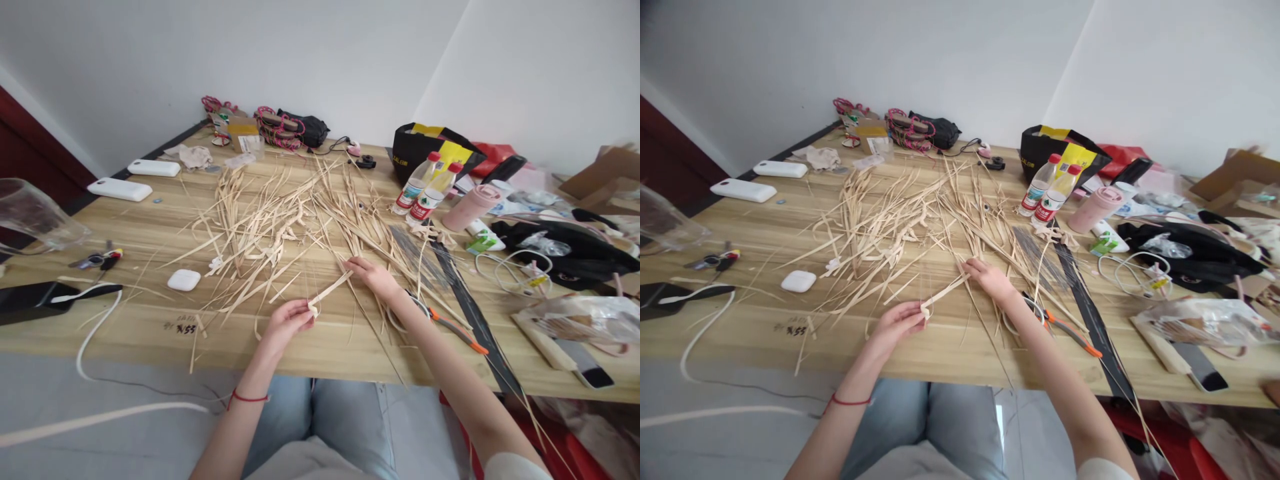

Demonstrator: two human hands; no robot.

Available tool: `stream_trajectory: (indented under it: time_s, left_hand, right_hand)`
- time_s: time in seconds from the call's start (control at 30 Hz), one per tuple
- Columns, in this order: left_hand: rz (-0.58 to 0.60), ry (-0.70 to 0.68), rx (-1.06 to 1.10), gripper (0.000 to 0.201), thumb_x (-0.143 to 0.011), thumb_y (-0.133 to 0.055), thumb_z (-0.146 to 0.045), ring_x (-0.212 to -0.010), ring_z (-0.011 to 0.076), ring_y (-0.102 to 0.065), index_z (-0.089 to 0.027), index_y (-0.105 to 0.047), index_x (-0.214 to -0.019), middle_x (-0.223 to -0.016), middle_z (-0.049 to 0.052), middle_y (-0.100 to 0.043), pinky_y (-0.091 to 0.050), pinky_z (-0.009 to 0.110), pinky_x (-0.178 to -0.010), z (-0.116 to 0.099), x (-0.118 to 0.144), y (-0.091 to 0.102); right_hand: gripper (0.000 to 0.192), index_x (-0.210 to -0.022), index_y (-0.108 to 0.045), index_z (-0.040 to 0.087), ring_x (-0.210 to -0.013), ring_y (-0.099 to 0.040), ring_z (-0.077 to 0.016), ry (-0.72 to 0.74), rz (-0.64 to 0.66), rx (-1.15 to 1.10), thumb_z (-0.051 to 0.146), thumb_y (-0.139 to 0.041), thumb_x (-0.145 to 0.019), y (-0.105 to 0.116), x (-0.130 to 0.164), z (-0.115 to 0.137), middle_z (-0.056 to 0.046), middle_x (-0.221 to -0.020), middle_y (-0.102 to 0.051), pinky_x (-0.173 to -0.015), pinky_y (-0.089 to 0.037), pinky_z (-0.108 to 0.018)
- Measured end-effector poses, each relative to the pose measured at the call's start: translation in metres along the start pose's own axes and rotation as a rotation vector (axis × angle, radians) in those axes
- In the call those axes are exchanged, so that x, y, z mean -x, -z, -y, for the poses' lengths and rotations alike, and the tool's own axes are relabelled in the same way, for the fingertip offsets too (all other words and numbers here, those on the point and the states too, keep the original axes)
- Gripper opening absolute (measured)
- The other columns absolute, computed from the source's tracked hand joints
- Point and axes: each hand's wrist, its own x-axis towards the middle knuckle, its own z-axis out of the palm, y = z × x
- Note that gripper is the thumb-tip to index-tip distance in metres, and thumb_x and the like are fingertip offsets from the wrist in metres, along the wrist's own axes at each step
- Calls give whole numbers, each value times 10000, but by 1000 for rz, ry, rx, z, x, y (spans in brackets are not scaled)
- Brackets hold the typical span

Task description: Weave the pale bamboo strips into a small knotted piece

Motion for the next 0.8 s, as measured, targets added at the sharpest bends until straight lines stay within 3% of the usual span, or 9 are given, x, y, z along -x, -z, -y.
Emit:
stream_trajectory:
  time_s: [0.23, 0.53, 0.8]
  left_hand:
    - [-32, -67, -47, 396, -514, -795, -236, -731, 177, -651, -132, -650, -867, -796, 69, -703, -526, 278, -660, -1, 2, -5]
    - [-66, -49, -31, 308, -553, -755, -235, -628, 132, -627, -131, -636, -817, -743, 39, -692, -510, 260, -645, -1, 1, -7]
    - [-58, -38, 17, 365, -561, -772, -312, -648, 145, -637, -135, -653, -857, -731, 35, -693, -525, 298, -705, -1, 2, -6]
  right_hand:
    - [422, -1252, -507, 242, -1124, -544, -210, 3, 42, -49, 83, -392, -879, -5, -5, 0, -82, -1219, -550, -957, -452, -353]
    - [369, -1183, -572, 256, -1046, -585, -197, -22, 36, -151, 109, -423, -879, -7, -10, 2, -67, -1184, -576, -896, -474, -330]
    - [405, -1214, -537, 258, -1017, -595, -183, 31, 84, -76, 76, -423, -871, 0, -10, 22, -68, -1176, -578, -869, -473, -307]
